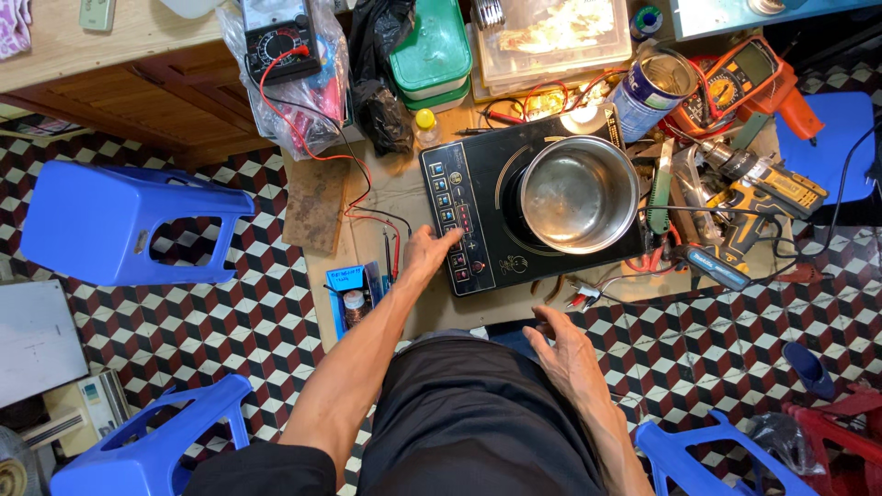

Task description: The person flips an induction cooktop, plugs in a heat gun, and uses it to blow hot air onto the cooktop surface. Then the person fills a metal bowl with water at a sink, places the bowl on the cooktop, and turns the cooktop on to heat the water.

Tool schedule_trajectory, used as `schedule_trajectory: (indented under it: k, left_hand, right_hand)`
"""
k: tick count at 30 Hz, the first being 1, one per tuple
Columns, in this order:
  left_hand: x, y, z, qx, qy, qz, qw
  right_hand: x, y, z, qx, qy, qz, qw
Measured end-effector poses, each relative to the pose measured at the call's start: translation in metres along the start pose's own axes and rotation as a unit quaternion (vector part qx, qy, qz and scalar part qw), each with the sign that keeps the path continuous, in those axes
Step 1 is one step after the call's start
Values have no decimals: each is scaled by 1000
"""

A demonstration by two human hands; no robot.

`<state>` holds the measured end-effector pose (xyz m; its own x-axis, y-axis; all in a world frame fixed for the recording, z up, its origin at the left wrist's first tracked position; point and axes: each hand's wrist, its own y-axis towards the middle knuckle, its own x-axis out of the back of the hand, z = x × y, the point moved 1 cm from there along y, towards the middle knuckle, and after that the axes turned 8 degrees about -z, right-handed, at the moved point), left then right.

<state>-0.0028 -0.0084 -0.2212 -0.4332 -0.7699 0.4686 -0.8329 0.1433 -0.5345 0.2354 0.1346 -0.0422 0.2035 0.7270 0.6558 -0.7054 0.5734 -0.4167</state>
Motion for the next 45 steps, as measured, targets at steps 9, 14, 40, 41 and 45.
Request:
schedule_trajectory:
  k: [9, 14, 40, 41, 45]
  left_hand:
    - [16, 37, -35, 8, -3, -7, 1000]
    - [15, 55, -22, 58, -109, 53, 991]
    - [11, -2, 45, 37, -176, 163, 970]
    - [10, -5, 48, 39, -182, 166, 968]
    - [5, -21, 63, 54, -180, 168, 968]
  right_hand:
    - [-6, -4, -8, -14, -7, 0, 1000]
    - [-7, -6, -7, -31, -9, -1, 999]
    - [-21, -8, -3, 26, -16, -7, 1000]
    - [-21, -8, -3, 24, -18, -6, 1000]
    - [-21, -12, -4, 21, -18, -2, 1000]
